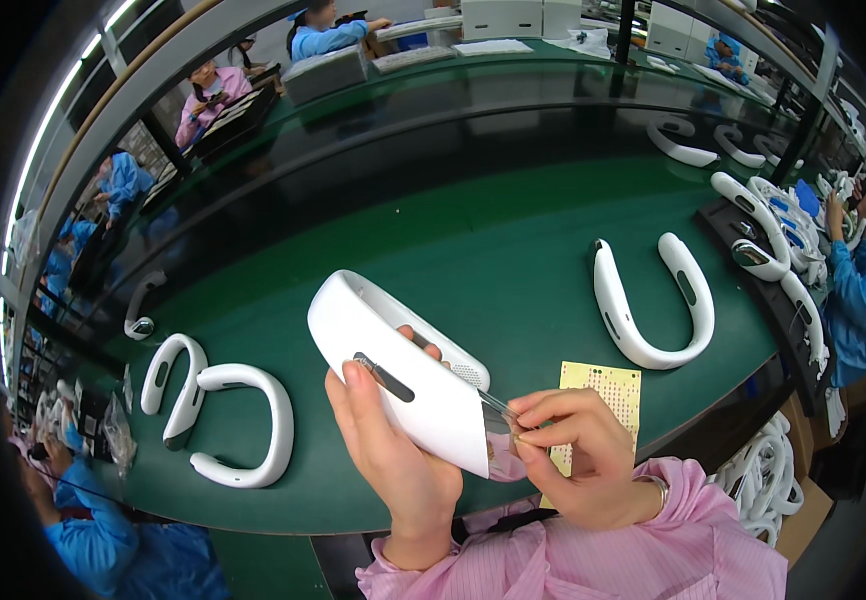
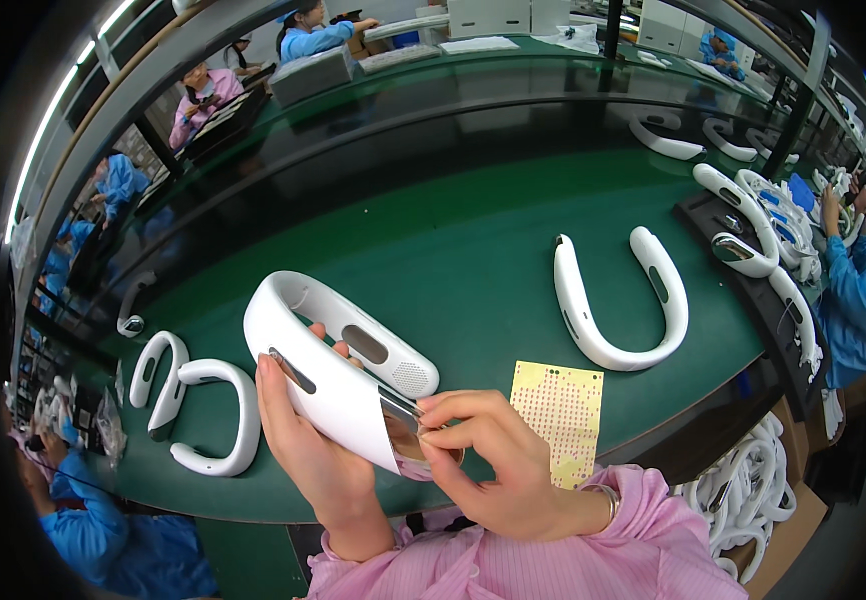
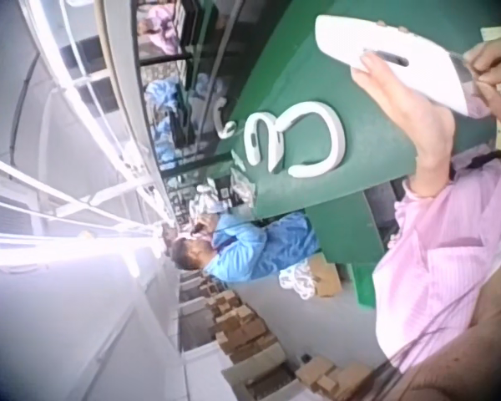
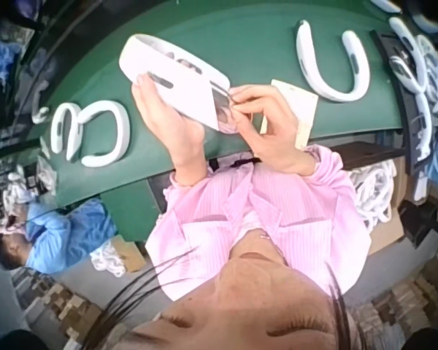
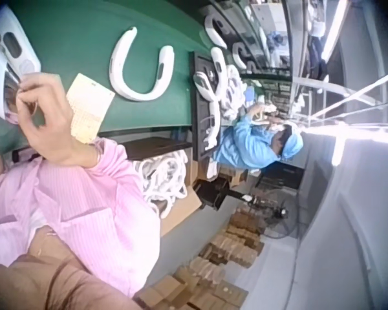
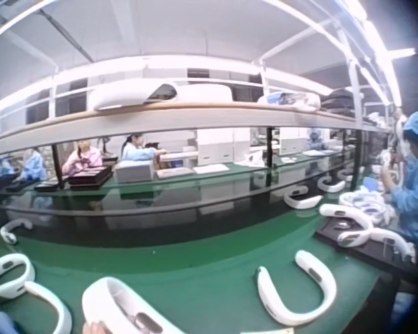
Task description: Inspecting and organizing white U-shaped neck massager components on a factory assembly line.
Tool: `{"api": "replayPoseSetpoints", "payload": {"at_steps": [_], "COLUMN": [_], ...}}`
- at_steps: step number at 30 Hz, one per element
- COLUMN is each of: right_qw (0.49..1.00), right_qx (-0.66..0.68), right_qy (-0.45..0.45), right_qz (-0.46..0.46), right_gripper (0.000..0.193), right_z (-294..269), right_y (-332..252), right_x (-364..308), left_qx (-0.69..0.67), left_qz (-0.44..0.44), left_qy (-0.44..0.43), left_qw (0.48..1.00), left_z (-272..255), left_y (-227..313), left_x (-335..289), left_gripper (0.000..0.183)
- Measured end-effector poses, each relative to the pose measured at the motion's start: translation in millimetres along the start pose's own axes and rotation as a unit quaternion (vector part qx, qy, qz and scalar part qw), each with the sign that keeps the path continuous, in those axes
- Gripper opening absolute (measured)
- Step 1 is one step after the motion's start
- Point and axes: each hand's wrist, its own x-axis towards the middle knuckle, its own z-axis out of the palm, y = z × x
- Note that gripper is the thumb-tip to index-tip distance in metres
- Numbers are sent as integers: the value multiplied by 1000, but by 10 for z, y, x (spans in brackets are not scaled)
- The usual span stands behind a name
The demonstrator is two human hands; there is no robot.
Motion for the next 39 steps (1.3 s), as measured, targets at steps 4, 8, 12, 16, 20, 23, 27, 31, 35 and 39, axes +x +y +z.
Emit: {"api": "replayPoseSetpoints", "payload": {"at_steps": [4, 8, 12, 16, 20, 23, 27, 31, 35, 39], "right_qw": [936, 854, 960, 975, 945, 739, 565, 402, 292, 271], "right_qx": [278, 408, 113, 126, -256, -563, -610, -693, -780, -731], "right_qy": [-53, -105, -189, -60, 199, 369, 533, 555, 441, 316], "right_qz": [208, 307, 175, 175, 40, -38, 159, 225, 334, 541], "right_gripper": [24, 38, 61, 65, 63, 56, 48, 51, 55, 37], "right_z": [-92, -257, -496, -936, -1445, -1929, -2780, -3583, -4100, -4266], "right_y": [8, 97, -100, -205, -328, -248, 14, 275, 854, 941], "right_x": [82, 164, 36, -209, -627, -1006, -1905, -3030, -4042, -4581], "left_qx": [42, 43, 53, 288, 505, 582, 618, 667, 673, 602], "left_qz": [26, 25, 33, 104, 132, 192, 247, 278, 310, 311], "left_qy": [-50, -79, -229, -454, -687, -701, -675, -598, -546, -533], "left_qw": [998, 996, 971, 837, 505, 364, 319, 345, 391, 507], "left_z": [-89, -69, 111, 43, -188, -490, -588, -603, -539, -485], "left_y": [21, -13, -361, -348, -624, -874, -942, -1029, -1076, -1072], "left_x": [5, -17, -270, -367, -304, -481, -447, -122, 130, 296], "left_gripper": [38, 40, 47, 38, 52, 56, 54, 50, 47, 44]}}
